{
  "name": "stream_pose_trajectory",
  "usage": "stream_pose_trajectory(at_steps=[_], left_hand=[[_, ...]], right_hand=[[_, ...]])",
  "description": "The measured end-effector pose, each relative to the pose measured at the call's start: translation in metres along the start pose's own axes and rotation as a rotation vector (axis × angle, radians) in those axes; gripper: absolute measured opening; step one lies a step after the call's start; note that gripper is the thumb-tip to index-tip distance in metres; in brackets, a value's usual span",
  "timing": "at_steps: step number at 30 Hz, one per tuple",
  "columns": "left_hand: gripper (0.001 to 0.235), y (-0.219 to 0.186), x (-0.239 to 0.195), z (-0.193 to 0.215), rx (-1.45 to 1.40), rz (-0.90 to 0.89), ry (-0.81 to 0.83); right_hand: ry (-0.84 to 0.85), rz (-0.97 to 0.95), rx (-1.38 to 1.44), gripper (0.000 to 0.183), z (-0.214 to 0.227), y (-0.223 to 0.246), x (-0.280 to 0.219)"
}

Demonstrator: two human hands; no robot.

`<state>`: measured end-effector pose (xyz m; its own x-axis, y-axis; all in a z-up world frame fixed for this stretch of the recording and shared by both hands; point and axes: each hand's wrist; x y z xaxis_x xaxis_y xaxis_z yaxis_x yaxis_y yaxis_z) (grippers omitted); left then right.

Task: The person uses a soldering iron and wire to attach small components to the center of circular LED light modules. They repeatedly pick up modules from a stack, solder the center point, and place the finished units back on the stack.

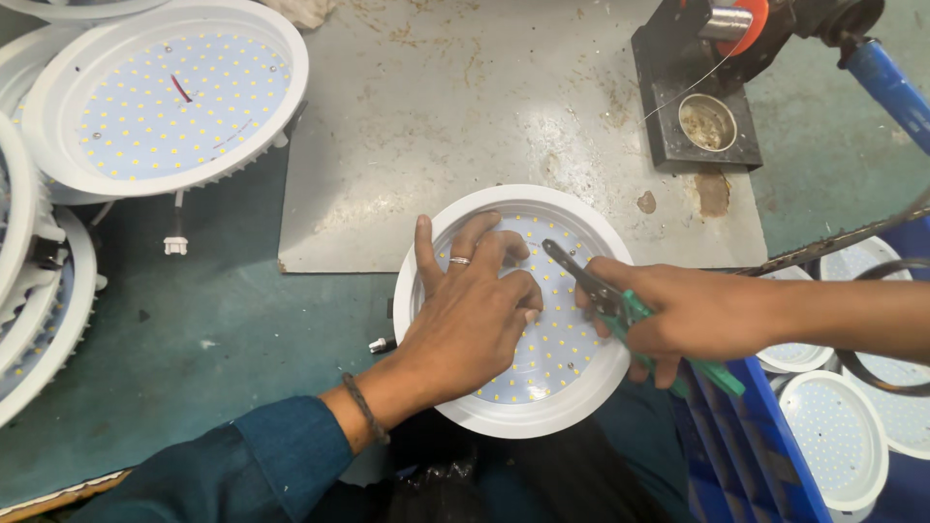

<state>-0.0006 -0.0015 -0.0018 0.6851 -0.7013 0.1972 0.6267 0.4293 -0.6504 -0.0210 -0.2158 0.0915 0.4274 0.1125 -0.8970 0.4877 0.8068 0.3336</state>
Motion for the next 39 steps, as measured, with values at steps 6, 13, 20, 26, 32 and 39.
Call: stream_pose_trajectory(at_steps=[6, 13, 20, 26, 32, 39], left_hand=[[0.007, -0.003, -0.001, -0.01, -0.075, -0.032, -0.068], [0.027, 0.002, -0.005, 0.023, -0.225, 0.042, -0.237], [0.013, 0.0, -0.012, 0.02, 0.09, -0.014, -0.149], [0.009, 0.015, -0.006, 0.017, 0.16, 0.076, -0.142], [0.011, 0.028, -0.006, 0.035, 0.117, 0.087, -0.109], [0.008, 0.024, -0.004, 0.034, 0.123, 0.131, -0.131]], right_hand=[[0.023, 0.165, 0.147, 0.065, 0.001, -0.022, 0.007], [0.077, 0.273, 0.219, 0.067, 0.004, -0.034, 0.008], [0.032, 0.278, 0.269, 0.068, -0.002, -0.048, 0.01], [0.021, 0.566, 0.356, 0.064, 0.007, -0.055, 0.028], [-0.169, 0.401, 0.21, 0.072, 0.033, -0.044, 0.039], [-0.76, 0.687, -0.417, 0.058, 0.057, -0.024, 0.027]])
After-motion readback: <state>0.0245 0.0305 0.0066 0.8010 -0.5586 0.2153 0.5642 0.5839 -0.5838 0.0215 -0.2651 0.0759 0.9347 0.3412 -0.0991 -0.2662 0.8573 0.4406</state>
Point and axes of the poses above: each hand's wrist, its own x-axis towards the middle knuckle, its own z-axis out of the back of the hand, y = z × x
